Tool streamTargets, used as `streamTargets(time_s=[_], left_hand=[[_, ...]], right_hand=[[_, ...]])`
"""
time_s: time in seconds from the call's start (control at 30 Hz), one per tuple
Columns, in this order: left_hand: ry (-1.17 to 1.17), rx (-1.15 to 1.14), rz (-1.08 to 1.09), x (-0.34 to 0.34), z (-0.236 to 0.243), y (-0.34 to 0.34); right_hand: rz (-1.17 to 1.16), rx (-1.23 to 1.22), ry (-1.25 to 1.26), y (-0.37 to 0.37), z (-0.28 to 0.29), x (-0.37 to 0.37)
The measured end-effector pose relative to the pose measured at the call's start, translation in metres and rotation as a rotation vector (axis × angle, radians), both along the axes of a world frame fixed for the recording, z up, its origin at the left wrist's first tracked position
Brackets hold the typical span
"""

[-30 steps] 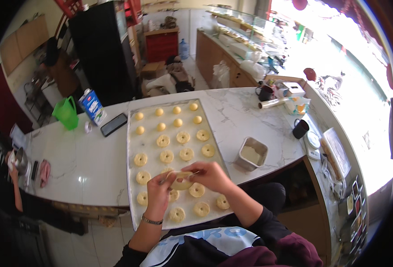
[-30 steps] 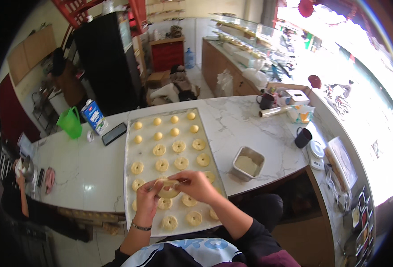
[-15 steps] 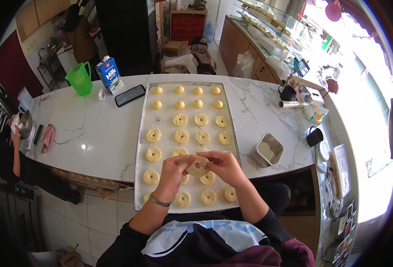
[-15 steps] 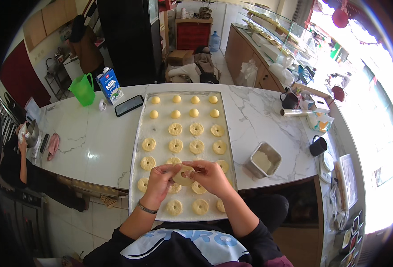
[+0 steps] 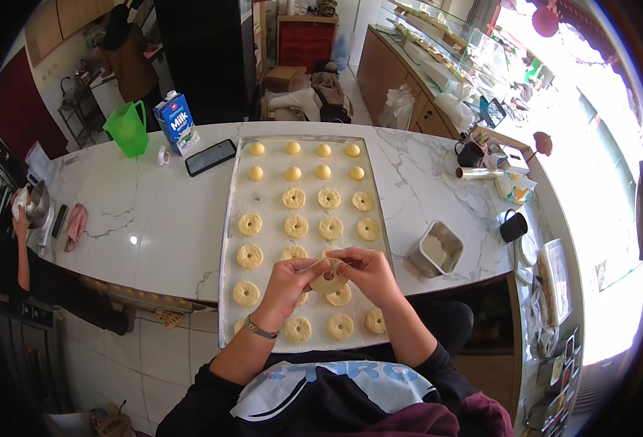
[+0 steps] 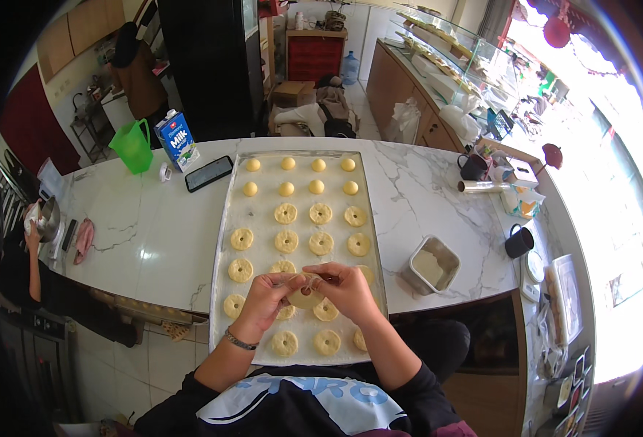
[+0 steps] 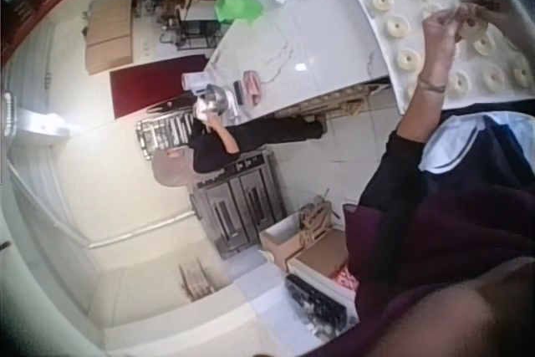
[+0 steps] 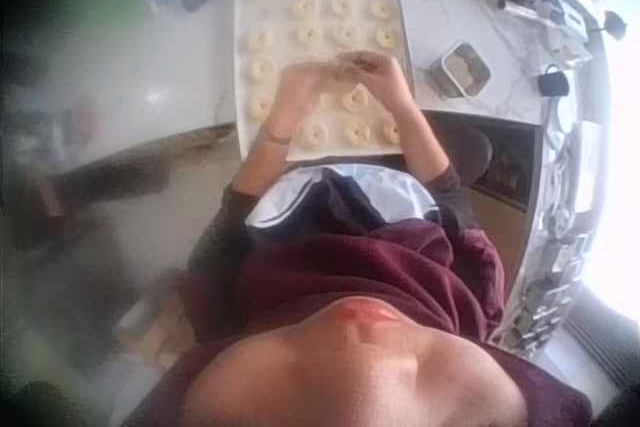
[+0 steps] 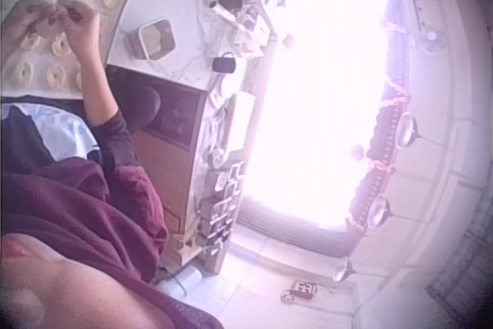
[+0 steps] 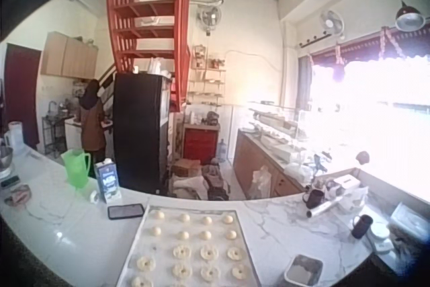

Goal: The person prepares donut dough by hand on a large baking tray, poking holes into round dough balls and flattening them one by one.

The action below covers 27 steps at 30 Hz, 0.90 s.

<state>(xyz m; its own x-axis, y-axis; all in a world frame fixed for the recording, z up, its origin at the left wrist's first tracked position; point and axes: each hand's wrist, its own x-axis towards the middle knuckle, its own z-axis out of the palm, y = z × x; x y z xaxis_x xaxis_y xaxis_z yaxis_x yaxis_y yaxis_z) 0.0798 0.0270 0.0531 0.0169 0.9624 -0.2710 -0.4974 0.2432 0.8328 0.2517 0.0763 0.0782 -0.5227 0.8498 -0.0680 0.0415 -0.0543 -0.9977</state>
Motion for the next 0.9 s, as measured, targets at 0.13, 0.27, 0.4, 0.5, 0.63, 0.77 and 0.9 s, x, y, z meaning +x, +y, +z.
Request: streamTargets(time_s=[0.13,0.27,0.4,0.5,0.63,0.77,0.9], left_hand=[[-0.082,-0.004,0.092,-0.003,0.002,0.001],[-0.06,-0.058,-0.022,-0.006,0.003,0.003],[-0.086,-0.053,0.031,-0.012,-0.006,0.003],[-0.084,-0.079,0.006,-0.015,-0.003,0.001],[-0.08,-0.072,0.048,-0.024,-0.01,-0.005],[-0.134,-0.071,0.106,-0.028,-0.007,-0.01],[-0.074,-0.084,0.068,-0.032,-0.014,-0.016]], right_hand=[[-0.051,-0.007,0.003,0.001,0.002,0.002],[-0.017,0.016,-0.078,0.005,0.0,0.001],[0.006,-0.033,-0.048,0.0,0.009,-0.007],[-0.055,0.022,-0.088,0.007,0.0,-0.01],[0.061,0.016,-0.134,0.002,0.008,-0.025],[0.071,-0.025,-0.143,0.008,0.007,-0.029],[0.188,0.043,-0.172,0.007,-0.002,-0.035]])
